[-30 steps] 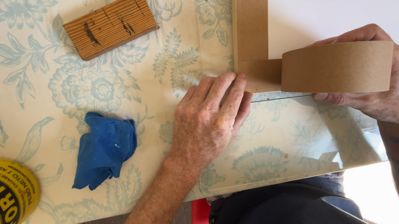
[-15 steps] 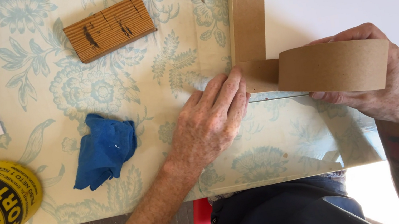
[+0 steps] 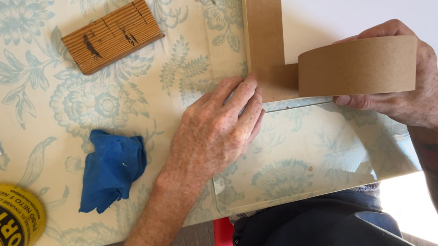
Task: Applying brown paper tape to the edges of a picture frame using glue and a brush
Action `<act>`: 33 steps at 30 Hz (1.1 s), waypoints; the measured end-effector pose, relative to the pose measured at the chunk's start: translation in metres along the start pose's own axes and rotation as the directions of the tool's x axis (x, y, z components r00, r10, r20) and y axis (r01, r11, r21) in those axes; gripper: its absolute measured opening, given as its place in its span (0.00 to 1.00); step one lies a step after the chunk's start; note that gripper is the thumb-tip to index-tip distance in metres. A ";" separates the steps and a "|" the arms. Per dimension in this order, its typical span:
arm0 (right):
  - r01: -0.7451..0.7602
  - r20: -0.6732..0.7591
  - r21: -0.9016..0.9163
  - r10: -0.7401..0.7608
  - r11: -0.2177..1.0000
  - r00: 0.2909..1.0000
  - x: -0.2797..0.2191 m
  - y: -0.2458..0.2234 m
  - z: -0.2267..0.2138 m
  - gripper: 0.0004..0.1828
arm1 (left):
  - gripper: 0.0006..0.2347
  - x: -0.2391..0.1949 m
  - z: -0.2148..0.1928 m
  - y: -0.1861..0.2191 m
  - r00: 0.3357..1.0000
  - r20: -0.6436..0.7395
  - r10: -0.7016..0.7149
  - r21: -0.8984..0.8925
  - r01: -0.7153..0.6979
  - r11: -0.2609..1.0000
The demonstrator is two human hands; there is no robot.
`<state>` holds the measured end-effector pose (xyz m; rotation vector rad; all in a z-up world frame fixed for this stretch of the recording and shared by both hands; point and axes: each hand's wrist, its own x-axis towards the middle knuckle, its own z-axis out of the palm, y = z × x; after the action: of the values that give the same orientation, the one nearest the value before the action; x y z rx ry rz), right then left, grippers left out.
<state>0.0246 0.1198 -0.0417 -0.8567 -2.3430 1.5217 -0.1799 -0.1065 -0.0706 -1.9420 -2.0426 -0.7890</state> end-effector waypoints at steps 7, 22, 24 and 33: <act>-0.003 0.001 -0.030 0.003 1.000 1.000 0.001 -0.001 -0.001 0.43 | 0.01 0.003 -0.001 -0.004 1.000 -0.024 0.000 -0.101 -0.003 0.995; 0.200 0.078 -0.128 -0.191 0.971 0.978 -0.013 0.060 -0.119 0.43 | 0.02 0.004 -0.003 -0.002 0.989 -0.117 0.086 -0.012 -0.088 0.996; 0.180 0.228 0.140 -0.209 0.974 0.951 -0.017 0.081 -0.161 0.43 | 0.03 0.009 -0.005 -0.001 0.996 -0.053 0.077 -0.023 -0.078 0.997; 0.090 -0.002 -0.061 -0.091 0.994 0.996 -0.057 0.103 -0.238 0.45 | 0.02 0.015 -0.003 0.006 0.997 -0.012 0.080 -0.093 -0.081 0.992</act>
<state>0.2198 0.2985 -0.0210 -0.7555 -2.4008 1.4181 -0.1766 -0.0953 -0.0593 -2.0525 -1.9416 -0.8872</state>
